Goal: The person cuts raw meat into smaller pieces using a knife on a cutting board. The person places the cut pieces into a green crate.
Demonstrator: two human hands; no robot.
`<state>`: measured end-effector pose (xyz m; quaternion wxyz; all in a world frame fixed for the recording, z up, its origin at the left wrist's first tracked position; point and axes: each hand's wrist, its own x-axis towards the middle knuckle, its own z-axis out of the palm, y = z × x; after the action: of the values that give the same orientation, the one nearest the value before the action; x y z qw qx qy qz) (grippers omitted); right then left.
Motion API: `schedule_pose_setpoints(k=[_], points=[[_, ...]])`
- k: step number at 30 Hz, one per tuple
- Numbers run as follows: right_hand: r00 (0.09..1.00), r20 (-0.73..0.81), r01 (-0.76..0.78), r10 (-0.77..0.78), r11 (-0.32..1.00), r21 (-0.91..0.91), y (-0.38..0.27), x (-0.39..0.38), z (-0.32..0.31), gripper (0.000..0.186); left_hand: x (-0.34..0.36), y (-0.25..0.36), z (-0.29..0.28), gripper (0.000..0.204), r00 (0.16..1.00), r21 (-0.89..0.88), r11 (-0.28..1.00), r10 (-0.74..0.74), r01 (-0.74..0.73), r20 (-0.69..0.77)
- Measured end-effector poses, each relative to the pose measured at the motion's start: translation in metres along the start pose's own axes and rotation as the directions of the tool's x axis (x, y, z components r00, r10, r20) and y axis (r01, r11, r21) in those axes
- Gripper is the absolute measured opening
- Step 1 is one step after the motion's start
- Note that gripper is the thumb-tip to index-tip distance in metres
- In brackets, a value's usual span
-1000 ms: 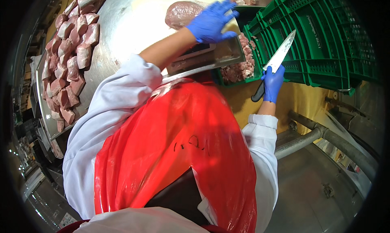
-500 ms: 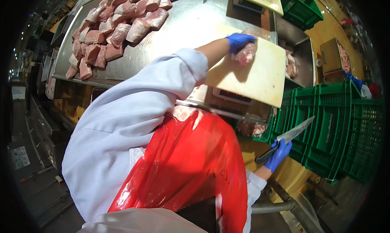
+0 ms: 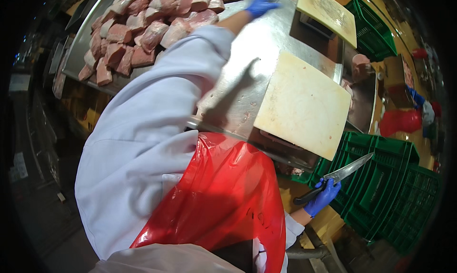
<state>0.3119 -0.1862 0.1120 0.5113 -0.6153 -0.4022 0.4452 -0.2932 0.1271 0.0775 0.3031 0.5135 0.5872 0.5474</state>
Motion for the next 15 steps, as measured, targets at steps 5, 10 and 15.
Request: schedule_pose_setpoints(k=[5, 10, 15], points=[[0.998, 0.010, -0.063, 0.062, 0.987, 0.150, -0.008, -0.036, 0.030, 0.017, -0.106, -0.150, -0.209, 0.083, 0.749, 0.653, 0.375, -0.239, 0.658, -0.618], [0.996, -0.006, -0.091, 0.092, 0.988, 0.121, -0.022, -0.046, 0.045, 0.016, -0.156, -0.118, -0.264, 0.105, 0.731, 0.802, 0.123, -0.508, 0.585, -0.455], [0.993, 0.008, -0.121, 0.122, 0.979, 0.164, -0.023, -0.048, 0.048, 0.019, -0.163, -0.135, -0.279, 0.088, 0.896, 0.947, 0.188, -0.413, 0.259, -0.162]])
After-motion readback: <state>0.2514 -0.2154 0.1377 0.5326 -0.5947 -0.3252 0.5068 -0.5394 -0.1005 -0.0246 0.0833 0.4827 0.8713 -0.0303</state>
